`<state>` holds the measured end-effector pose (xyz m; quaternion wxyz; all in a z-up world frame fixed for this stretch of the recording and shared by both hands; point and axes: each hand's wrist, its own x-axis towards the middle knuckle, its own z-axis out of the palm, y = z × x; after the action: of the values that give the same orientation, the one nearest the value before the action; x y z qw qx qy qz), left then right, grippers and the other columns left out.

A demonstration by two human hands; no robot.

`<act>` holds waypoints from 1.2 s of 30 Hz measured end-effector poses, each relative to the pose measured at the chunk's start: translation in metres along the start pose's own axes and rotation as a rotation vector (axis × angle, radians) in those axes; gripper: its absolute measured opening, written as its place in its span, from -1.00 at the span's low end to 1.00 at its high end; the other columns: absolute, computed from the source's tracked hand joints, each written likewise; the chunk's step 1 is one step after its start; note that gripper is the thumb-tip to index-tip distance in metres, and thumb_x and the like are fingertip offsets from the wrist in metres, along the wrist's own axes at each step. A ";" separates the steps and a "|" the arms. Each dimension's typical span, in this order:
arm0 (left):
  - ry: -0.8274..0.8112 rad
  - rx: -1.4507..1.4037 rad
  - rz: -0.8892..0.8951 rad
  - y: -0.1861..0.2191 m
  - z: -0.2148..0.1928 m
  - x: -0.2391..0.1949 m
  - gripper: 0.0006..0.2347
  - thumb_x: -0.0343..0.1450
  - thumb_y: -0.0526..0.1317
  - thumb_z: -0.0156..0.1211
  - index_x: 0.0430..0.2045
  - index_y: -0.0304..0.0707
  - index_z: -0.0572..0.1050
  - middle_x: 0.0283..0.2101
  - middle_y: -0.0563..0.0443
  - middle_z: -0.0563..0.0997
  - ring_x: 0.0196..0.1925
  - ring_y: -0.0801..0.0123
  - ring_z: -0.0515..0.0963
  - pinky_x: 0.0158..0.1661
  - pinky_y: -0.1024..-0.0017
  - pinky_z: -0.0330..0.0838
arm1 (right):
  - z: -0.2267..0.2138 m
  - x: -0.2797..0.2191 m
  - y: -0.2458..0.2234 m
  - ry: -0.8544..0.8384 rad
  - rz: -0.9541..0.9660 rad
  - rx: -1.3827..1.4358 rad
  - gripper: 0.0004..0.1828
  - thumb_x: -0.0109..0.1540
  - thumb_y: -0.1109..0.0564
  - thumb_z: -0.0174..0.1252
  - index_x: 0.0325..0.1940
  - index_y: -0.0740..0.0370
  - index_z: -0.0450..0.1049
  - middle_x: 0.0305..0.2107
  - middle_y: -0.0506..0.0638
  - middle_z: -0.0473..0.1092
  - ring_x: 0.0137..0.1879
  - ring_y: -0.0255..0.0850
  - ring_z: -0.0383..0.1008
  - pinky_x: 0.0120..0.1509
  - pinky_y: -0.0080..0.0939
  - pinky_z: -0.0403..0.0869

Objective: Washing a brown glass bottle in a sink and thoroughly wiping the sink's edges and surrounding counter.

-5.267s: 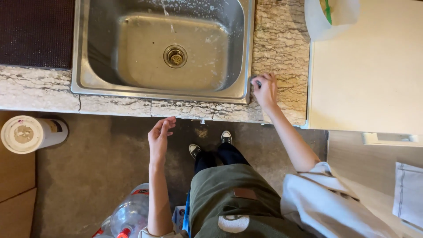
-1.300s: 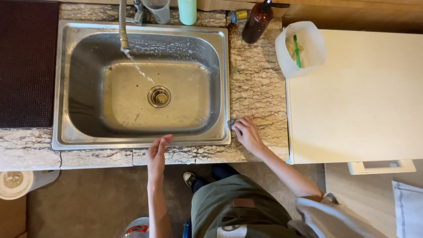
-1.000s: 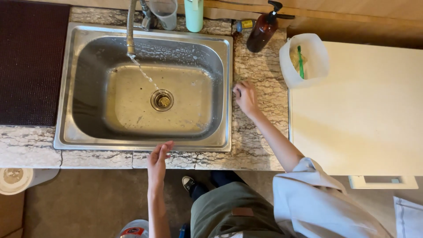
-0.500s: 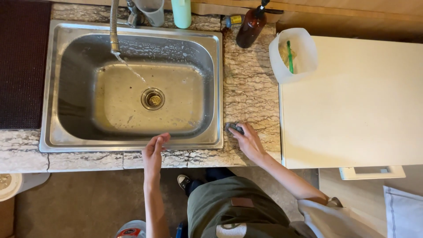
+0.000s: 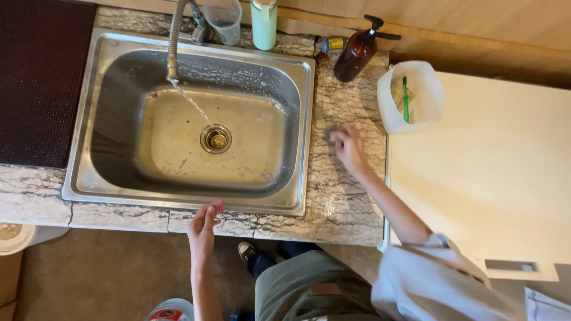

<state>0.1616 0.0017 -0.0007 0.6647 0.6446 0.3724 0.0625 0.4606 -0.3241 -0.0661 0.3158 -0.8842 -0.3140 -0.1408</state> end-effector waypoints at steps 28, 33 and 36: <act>0.063 -0.029 -0.066 0.009 0.014 -0.002 -0.74 0.51 -0.13 0.03 -0.15 -0.24 0.66 -0.08 0.00 0.73 0.01 0.39 0.67 -0.10 0.42 0.49 | 0.034 0.058 -0.007 -0.134 -0.132 -0.165 -0.86 0.21 0.37 0.30 -0.18 0.26 0.63 -0.25 0.00 0.51 -0.10 -0.12 0.52 0.13 -0.05 0.60; 0.048 0.002 -0.070 0.024 0.014 0.008 -0.73 0.51 -0.11 0.01 -0.15 -0.21 0.65 -0.06 -0.02 0.74 0.06 0.38 0.67 -0.05 0.40 0.48 | 0.056 0.110 0.022 -0.080 -0.034 -0.130 -0.74 0.14 0.51 0.18 -0.33 0.22 0.61 -0.28 0.03 0.52 -0.12 -0.08 0.51 0.06 -0.09 0.61; 0.043 0.020 -0.077 0.042 0.016 0.013 -0.72 0.50 -0.10 0.01 -0.14 -0.21 0.65 -0.06 -0.01 0.74 0.06 0.38 0.67 -0.04 0.39 0.48 | 0.055 0.126 0.020 -0.063 0.022 -0.121 -0.76 0.12 0.52 0.21 -0.36 0.25 0.59 -0.23 0.08 0.54 -0.07 -0.04 0.52 0.15 -0.06 0.59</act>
<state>0.1968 0.0027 0.0302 0.6520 0.6349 0.4117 0.0469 0.5720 -0.2417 -0.0615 0.2534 -0.9090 -0.3051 -0.1284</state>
